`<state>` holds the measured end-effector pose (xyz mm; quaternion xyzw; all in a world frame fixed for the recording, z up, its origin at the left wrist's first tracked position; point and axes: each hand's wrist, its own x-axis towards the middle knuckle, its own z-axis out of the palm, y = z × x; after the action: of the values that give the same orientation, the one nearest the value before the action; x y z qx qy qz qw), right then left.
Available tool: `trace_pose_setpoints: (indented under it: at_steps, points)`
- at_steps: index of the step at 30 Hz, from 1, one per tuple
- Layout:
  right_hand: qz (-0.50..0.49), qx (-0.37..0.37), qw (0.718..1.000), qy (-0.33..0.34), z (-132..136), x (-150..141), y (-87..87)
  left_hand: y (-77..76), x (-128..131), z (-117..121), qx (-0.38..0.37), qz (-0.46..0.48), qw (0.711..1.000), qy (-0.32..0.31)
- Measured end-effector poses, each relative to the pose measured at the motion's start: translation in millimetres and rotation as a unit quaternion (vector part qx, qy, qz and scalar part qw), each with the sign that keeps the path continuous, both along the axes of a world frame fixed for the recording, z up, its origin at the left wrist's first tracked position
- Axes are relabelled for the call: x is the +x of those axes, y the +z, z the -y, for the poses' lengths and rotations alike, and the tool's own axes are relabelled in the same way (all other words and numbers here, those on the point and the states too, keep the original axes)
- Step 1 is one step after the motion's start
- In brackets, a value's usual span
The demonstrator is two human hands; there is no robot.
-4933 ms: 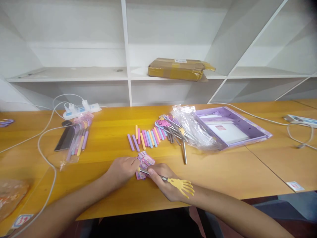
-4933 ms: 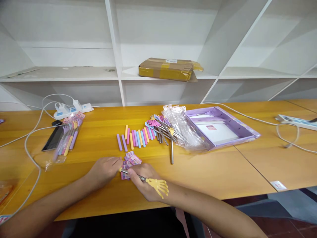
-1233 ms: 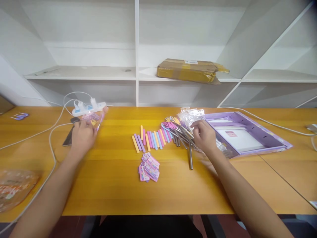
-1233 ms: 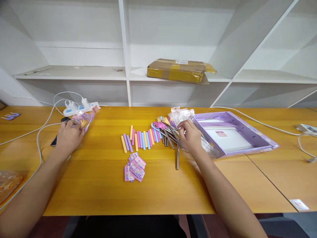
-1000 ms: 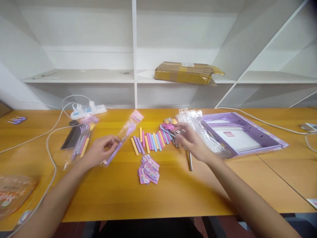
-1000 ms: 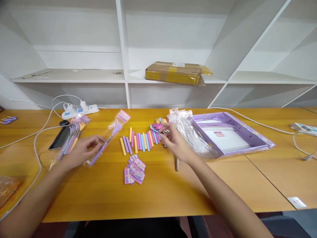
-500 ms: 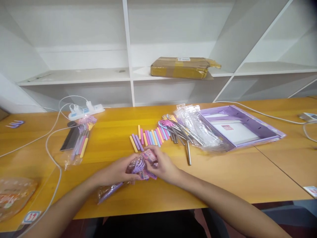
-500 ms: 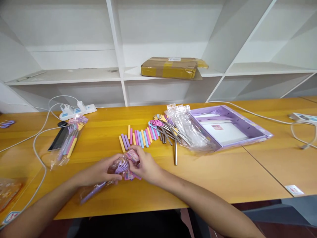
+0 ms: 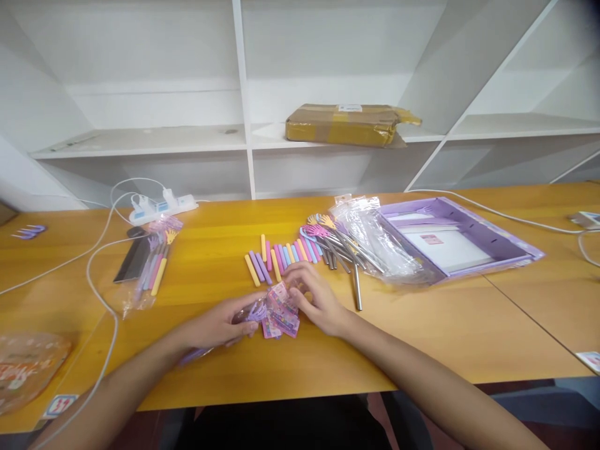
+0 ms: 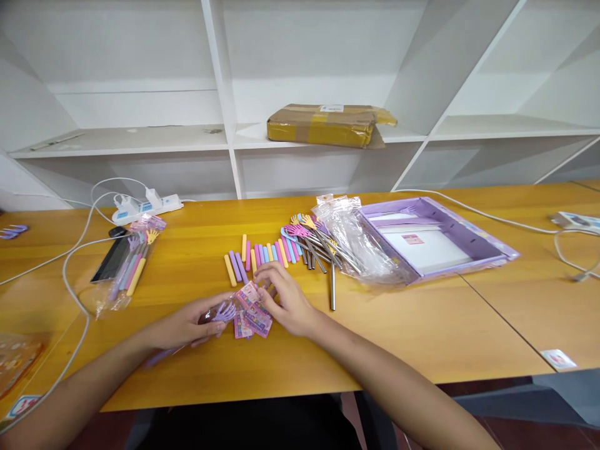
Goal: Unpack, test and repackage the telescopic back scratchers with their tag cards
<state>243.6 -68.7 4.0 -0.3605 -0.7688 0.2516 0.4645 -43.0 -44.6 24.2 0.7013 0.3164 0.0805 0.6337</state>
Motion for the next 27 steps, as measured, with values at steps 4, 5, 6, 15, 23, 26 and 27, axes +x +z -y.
trace_pose_setpoints:
  at_steps: [4,5,6,15,23,26,27]
  points:
    - [-0.032,-0.025,0.999,0.015,-2.0,0.1,0.3,-0.4,1.2,-2.8,0.016,0.019,1.0,-0.017]
    - [-0.032,-0.023,0.999,0.012,-3.8,1.6,0.5,-0.2,1.1,-3.8,0.02,0.02,0.999,-0.021]
    - [-0.034,-0.017,0.999,0.0,-6.1,4.5,1.5,-0.2,0.6,-5.1,0.029,0.024,0.999,-0.024]
    - [0.036,0.057,0.997,-0.045,-12.5,29.3,12.4,2.5,-10.2,-12.5,-0.001,-0.033,0.997,0.068]
    - [0.07,0.263,0.954,-0.127,7.7,-14.6,-15.6,-1.5,1.3,-2.9,0.017,0.005,1.0,0.003]
    - [0.108,0.265,0.945,-0.158,6.4,-9.4,-13.8,-4.4,-0.3,-3.0,0.032,0.0,0.999,0.011]
    - [0.116,0.262,0.945,-0.158,5.9,-6.8,-12.0,-4.6,-0.9,-3.3,0.031,0.0,0.999,0.016]
